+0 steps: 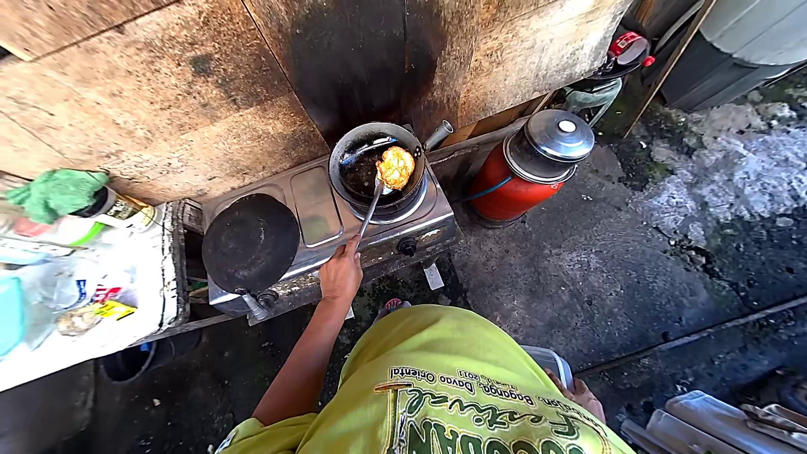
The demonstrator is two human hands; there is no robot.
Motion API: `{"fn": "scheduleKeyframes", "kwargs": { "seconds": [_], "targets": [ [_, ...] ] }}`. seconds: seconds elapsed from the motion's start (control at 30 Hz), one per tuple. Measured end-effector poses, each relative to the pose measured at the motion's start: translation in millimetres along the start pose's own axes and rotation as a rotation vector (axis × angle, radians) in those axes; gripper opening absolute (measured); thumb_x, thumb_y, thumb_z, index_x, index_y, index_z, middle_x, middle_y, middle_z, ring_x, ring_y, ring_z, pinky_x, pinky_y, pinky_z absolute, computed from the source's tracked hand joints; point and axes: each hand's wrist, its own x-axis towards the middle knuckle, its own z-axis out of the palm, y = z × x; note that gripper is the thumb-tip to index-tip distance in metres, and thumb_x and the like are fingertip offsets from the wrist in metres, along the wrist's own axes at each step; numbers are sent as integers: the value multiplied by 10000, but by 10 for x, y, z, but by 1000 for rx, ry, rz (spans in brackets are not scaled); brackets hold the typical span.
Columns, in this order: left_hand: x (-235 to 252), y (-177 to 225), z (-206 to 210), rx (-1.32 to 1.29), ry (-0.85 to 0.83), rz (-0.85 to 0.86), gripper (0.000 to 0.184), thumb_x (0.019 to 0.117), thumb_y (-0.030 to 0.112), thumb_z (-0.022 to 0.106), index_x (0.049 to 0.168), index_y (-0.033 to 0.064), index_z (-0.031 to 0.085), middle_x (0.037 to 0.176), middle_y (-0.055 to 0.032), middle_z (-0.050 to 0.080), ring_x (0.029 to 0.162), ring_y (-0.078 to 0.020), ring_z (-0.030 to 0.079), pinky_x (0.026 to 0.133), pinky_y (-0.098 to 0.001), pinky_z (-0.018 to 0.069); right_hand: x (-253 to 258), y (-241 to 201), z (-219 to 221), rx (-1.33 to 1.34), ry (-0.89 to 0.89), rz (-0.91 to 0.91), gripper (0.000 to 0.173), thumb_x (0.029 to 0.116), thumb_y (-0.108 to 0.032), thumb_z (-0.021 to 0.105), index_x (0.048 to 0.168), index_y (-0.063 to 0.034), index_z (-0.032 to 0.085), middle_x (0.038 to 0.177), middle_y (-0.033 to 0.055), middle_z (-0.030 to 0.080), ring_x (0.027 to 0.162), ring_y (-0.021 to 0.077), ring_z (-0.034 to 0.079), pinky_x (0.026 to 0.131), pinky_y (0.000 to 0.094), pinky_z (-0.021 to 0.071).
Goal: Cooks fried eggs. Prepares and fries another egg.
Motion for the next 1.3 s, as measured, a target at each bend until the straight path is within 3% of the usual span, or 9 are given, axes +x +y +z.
{"fn": "scheduleKeyframes", "kwargs": {
  "seconds": [0.6, 0.67, 0.73, 0.77, 0.8, 0.83, 0.97, 1.1, 1.3],
  "targets": [
    [-24, -6, -13, -1, -15, 1, 441, 1076, 187, 521, 1516, 215, 538, 1315, -162, 689, 1079, -381, 716, 915, -541, 549, 8, 117, 62, -14, -9, 1, 728, 964, -549, 676, 1362, 53, 578, 1222, 356, 654, 1215, 511, 610, 1028, 674, 442],
    [-30, -2, -20, -3, -8, 6, 436, 1073, 177, 525, 1507, 210, 549, 1307, -167, 692, 1073, -383, 717, 913, -552, 546, -107, 105, 80, -3, 46, -66, 708, 979, -538, 661, 1333, 71, 590, 1180, 371, 661, 1169, 526, 628, 1000, 680, 455],
    [-40, 0, -36, -11, -6, 10, 435, 1070, 171, 528, 1503, 199, 552, 1302, -174, 692, 1074, -391, 715, 912, -556, 545, -537, -213, -73, 33, 123, -134, 670, 1003, -478, 655, 1288, 126, 607, 1130, 403, 665, 1118, 553, 643, 974, 673, 470],
    [-44, -3, -43, -22, -2, 17, 433, 1067, 162, 529, 1499, 187, 555, 1296, -185, 692, 1073, -402, 714, 907, -565, 546, -857, -592, -392, 24, -70, -33, 668, 1055, -425, 584, 1422, 127, 503, 1318, 394, 592, 1296, 518, 551, 1103, 612, 389],
    [-46, -4, -47, -26, 1, 20, 433, 1067, 160, 527, 1498, 183, 556, 1292, -189, 693, 1073, -405, 714, 904, -570, 546, -1042, -851, -576, 43, -166, 57, 655, 1072, -382, 565, 1478, 117, 444, 1419, 375, 533, 1386, 486, 481, 1162, 574, 332],
    [-46, -4, -46, -26, 2, 19, 433, 1067, 160, 526, 1498, 184, 556, 1292, -188, 693, 1074, -405, 713, 905, -572, 544, -1071, -896, -585, 71, -157, 88, 643, 1066, -364, 584, 1475, 114, 452, 1424, 371, 532, 1390, 483, 479, 1167, 574, 328],
    [-29, -1, -29, -3, -16, 2, 433, 1074, 183, 520, 1506, 207, 547, 1309, -169, 689, 1087, -386, 712, 921, -556, 543, -168, 83, 104, 43, 49, -34, 704, 970, -525, 682, 1346, 64, 592, 1202, 371, 657, 1189, 529, 618, 1016, 682, 449],
    [-32, 10, -46, 8, -27, 0, 440, 1075, 188, 522, 1514, 205, 537, 1323, -164, 683, 1097, -378, 710, 932, -546, 543, -9, 215, 165, 23, 2, 5, 730, 955, -548, 690, 1365, 46, 581, 1217, 356, 659, 1201, 515, 618, 1021, 681, 447],
    [-47, 3, -43, -7, -2, 11, 431, 1072, 169, 525, 1501, 190, 553, 1296, -186, 692, 1075, -401, 713, 911, -564, 542, -1019, -755, -462, 78, -95, 75, 646, 1044, -375, 622, 1431, 128, 497, 1379, 384, 558, 1361, 493, 504, 1148, 574, 351]
  ]
}}
